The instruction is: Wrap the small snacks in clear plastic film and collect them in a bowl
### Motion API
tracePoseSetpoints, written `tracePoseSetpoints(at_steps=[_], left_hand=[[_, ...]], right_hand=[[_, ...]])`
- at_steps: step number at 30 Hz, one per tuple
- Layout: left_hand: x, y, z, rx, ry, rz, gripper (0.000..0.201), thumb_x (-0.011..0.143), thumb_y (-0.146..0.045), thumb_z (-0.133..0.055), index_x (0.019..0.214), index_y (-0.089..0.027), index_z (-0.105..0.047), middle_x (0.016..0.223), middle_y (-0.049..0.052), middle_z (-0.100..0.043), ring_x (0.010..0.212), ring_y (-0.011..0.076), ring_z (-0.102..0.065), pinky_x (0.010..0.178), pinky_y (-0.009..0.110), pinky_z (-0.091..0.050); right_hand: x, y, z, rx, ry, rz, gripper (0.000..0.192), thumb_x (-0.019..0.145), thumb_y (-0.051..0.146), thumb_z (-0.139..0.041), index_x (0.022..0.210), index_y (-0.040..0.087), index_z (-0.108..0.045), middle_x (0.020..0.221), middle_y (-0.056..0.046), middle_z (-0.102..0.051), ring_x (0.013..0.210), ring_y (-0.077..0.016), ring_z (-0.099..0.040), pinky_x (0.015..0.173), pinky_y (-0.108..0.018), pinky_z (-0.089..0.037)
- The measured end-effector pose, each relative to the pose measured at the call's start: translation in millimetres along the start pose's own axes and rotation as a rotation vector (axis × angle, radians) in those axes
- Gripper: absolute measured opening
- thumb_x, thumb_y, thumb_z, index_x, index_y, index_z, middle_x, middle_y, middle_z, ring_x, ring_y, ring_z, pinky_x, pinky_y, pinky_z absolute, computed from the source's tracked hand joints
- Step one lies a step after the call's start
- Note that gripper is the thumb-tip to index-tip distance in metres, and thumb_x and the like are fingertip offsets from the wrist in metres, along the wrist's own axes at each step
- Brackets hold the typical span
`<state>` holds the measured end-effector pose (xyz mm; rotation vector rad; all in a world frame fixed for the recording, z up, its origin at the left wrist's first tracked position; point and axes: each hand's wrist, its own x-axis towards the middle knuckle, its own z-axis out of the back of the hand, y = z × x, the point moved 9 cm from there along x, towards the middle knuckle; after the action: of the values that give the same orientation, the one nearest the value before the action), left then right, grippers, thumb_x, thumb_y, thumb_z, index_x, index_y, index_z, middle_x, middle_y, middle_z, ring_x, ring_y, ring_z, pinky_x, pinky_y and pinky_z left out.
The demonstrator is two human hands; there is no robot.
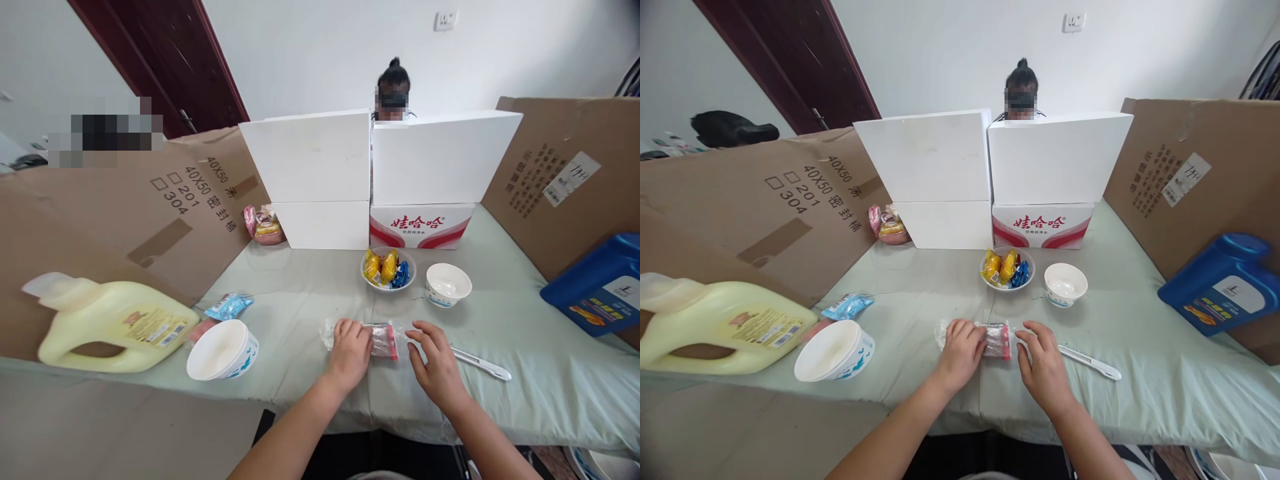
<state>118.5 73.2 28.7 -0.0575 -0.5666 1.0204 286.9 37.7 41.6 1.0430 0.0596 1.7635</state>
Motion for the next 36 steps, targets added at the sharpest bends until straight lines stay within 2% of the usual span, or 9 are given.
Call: tracePoseSetpoints(at_steps=[4,7,11,17,22,25,27,31,36], left_hand=[[-44.0,-47.1,-13.8,-0.024,0.172,-0.28,0.021,0.087,-0.009,-0.047,0.077,-0.02,-0.061,0.074,0.006,-0.057,0.076,0.023,-0.055,0.073,0.039,-0.046],[-77.7,-63.4,-24.3,0.031,0.3,-0.332,0.014,0.084,-0.01,-0.053,0.076,-0.02,-0.059,0.071,0.005,-0.058,0.072,0.0226,-0.056,0.066,0.035,-0.047],[-81.9,-29.6,-16.0,0.043,0.222,-0.094,0.012,0.088,-0.017,-0.05,0.09,-0.02,-0.061,0.098,0.01,-0.065,0.081,0.0239,-0.063,0.069,0.036,-0.052],[-73.8,58.0,-8.7,0.165,0.227,0.342,0.033,0.09,-0.02,-0.042,0.117,-0.016,-0.061,0.094,0.013,-0.068,0.059,0.0229,-0.065,0.054,0.031,-0.047],[-36.7,55.7,-3.3,0.095,0.172,0.33,0.061,0.089,-0.02,-0.044,0.148,-0.018,-0.03,0.085,0.009,-0.069,0.06,0.0241,-0.065,0.056,0.031,-0.048],[-15.4,44.1,1.7,-0.086,0.002,0.273,0.067,0.09,-0.016,-0.041,0.152,-0.017,-0.016,0.102,0.011,-0.067,0.082,0.0251,-0.067,0.072,0.036,-0.053],[-10.7,35.8,-3.8,-0.216,-0.054,0.19,0.06,0.09,-0.014,-0.041,0.148,-0.019,-0.026,0.114,0.012,-0.064,0.1,0.0246,-0.064,0.087,0.04,-0.052],[-22.5,39.4,-23.8,-0.346,-0.078,0.185,0.038,0.094,-0.021,-0.043,0.132,-0.02,-0.045,0.125,0.012,-0.059,0.118,0.0253,-0.056,0.099,0.047,-0.047],[-40.9,50.7,-36.5,-0.341,-0.088,0.226,0.04,0.1,-0.031,-0.036,0.138,-0.019,-0.038,0.135,0.014,-0.054,0.125,0.0255,-0.051,0.103,0.049,-0.044]], right_hand=[[2.0,14.6,5.7,0.033,0.025,0.049,0.024,0.092,0.016,-0.046,0.113,0.023,-0.056,0.116,-0.011,-0.057,0.111,-0.0238,-0.054,0.093,-0.044,-0.048],[-5.0,41.7,-16.2,0.069,0.282,0.19,0.026,0.092,0.012,-0.041,0.111,0.023,-0.056,0.107,-0.009,-0.062,0.106,-0.0215,-0.057,0.089,-0.039,-0.049],[-28.8,43.0,-57.6,-0.149,0.643,0.195,0.02,0.089,0.01,-0.043,0.085,0.021,-0.059,0.083,-0.004,-0.064,0.075,-0.0184,-0.063,0.063,-0.028,-0.046],[-48.1,-22.0,-60.8,-0.518,0.655,-0.129,0.018,0.091,0.016,-0.044,0.097,0.018,-0.061,0.081,-0.008,-0.067,0.057,-0.0209,-0.065,0.047,-0.028,-0.034],[-25.5,-26.3,-55.8,-0.431,0.505,-0.172,0.051,0.09,0.019,-0.043,0.141,0.015,-0.037,0.083,-0.008,-0.071,0.061,-0.0214,-0.066,0.051,-0.029,-0.042],[-2.9,-15.8,-50.0,-0.281,0.36,-0.155,0.048,0.091,0.02,-0.04,0.139,0.017,-0.041,0.098,-0.011,-0.069,0.08,-0.023,-0.067,0.065,-0.032,-0.051],[7.1,-2.8,-52.9,-0.156,0.331,-0.085,0.04,0.091,0.019,-0.041,0.13,0.018,-0.05,0.11,-0.012,-0.065,0.099,-0.0232,-0.063,0.082,-0.035,-0.052],[9.8,25.9,-82.2,-0.011,0.496,0.118,0.045,0.084,0.021,-0.056,0.129,0.02,-0.053,0.131,-0.011,-0.056,0.125,-0.0247,-0.048,0.105,-0.043,-0.04],[11.3,16.8,-117.1,-0.132,0.727,0.066,0.076,0.071,0.033,-0.068,0.142,0.022,-0.042,0.14,-0.014,-0.048,0.127,-0.0333,-0.043,0.104,-0.053,-0.035]])
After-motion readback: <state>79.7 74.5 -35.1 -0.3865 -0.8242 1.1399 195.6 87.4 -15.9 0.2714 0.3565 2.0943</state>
